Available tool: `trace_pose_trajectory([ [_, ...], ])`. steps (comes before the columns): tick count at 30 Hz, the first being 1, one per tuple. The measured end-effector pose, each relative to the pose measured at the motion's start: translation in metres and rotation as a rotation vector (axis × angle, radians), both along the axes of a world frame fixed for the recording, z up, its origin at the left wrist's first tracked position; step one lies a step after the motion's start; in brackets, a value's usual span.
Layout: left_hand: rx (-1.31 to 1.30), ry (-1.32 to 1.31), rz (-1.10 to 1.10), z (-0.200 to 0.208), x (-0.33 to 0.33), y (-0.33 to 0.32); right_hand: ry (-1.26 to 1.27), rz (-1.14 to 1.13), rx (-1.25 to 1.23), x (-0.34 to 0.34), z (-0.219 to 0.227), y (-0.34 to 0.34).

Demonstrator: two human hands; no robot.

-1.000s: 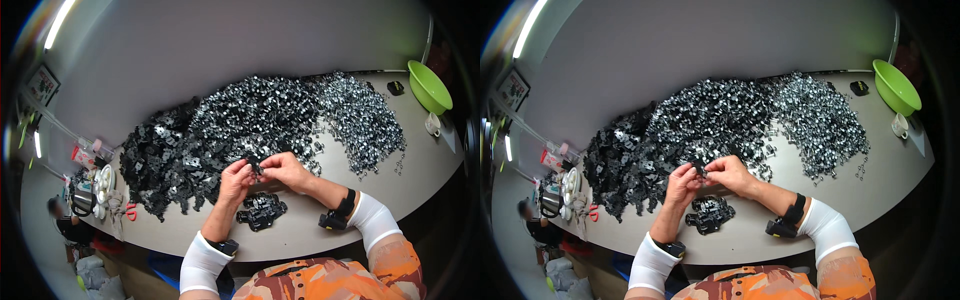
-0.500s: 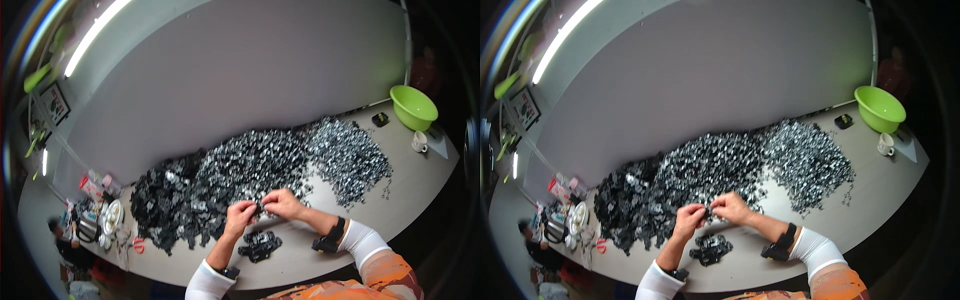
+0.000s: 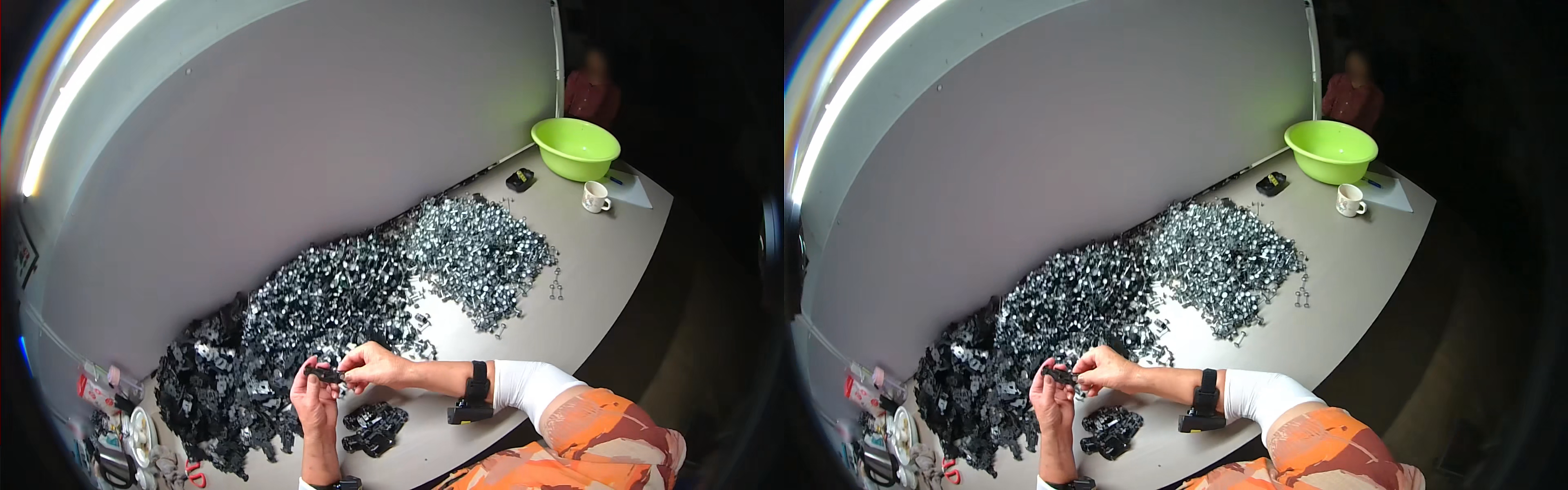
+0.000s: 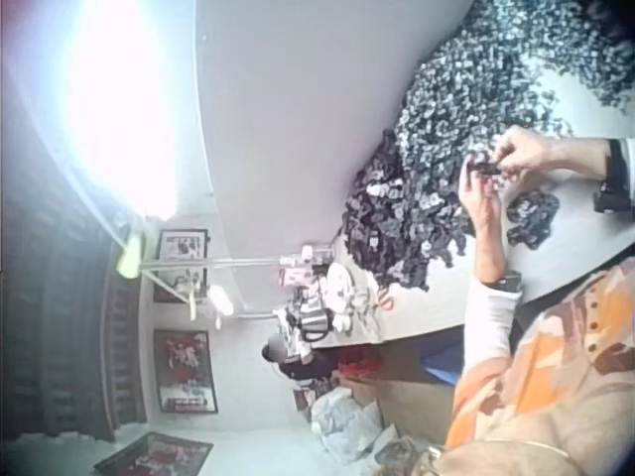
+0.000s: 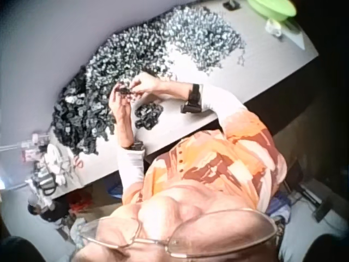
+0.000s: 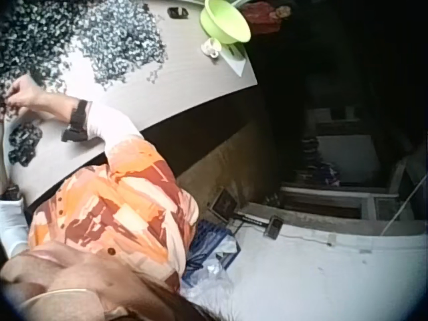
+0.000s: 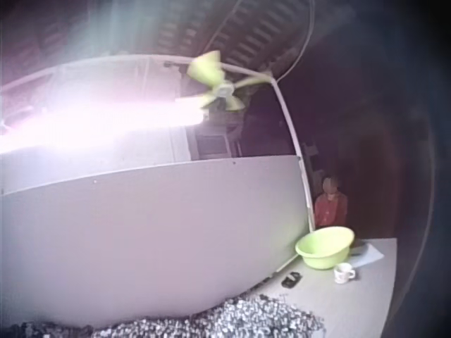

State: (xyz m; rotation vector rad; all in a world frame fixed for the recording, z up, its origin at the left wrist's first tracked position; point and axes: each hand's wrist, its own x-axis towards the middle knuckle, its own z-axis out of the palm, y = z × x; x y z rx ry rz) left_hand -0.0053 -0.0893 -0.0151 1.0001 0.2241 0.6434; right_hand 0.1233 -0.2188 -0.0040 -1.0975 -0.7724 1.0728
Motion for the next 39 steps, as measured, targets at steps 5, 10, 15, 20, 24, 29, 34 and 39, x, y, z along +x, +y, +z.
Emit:
trace_pose_trajectory([
  [5, -0.039, 0.029, -0.160, -0.003, 0.001, 0.008, -0.081, -0.043, -0.055, 0.020, 0.003, -0.005],
  [10, -0.076, 0.009, -0.281, -0.006, 0.004, 0.005, 0.073, 0.130, -0.121, 0.027, 0.000, -0.007],
  [15, -0.115, 0.025, -0.248, -0.006, -0.004, 0.005, 0.293, 0.268, -0.171, 0.026, -0.003, -0.002],
  [20, -0.063, 0.019, -0.307, -0.014, 0.000, 0.002, 0.478, 0.172, -0.254, 0.027, -0.007, -0.004],
  [24, -0.103, 0.074, -0.330, -0.017, 0.000, -0.002, 0.517, -0.014, -0.228, 0.016, -0.022, 0.003],
  [29, -0.162, 0.095, -0.310, -0.016, 0.002, 0.001, 0.297, -0.131, -0.082, 0.008, -0.020, 0.003],
  [34, -0.207, 0.032, -0.321, -0.011, 0.005, 0.003, 0.274, -0.004, 0.032, 0.012, 0.002, -0.001],
  [39, -0.270, 0.002, -0.357, -0.011, 0.004, -0.002, -0.331, -0.105, 0.231, 0.004, 0.006, -0.004],
])
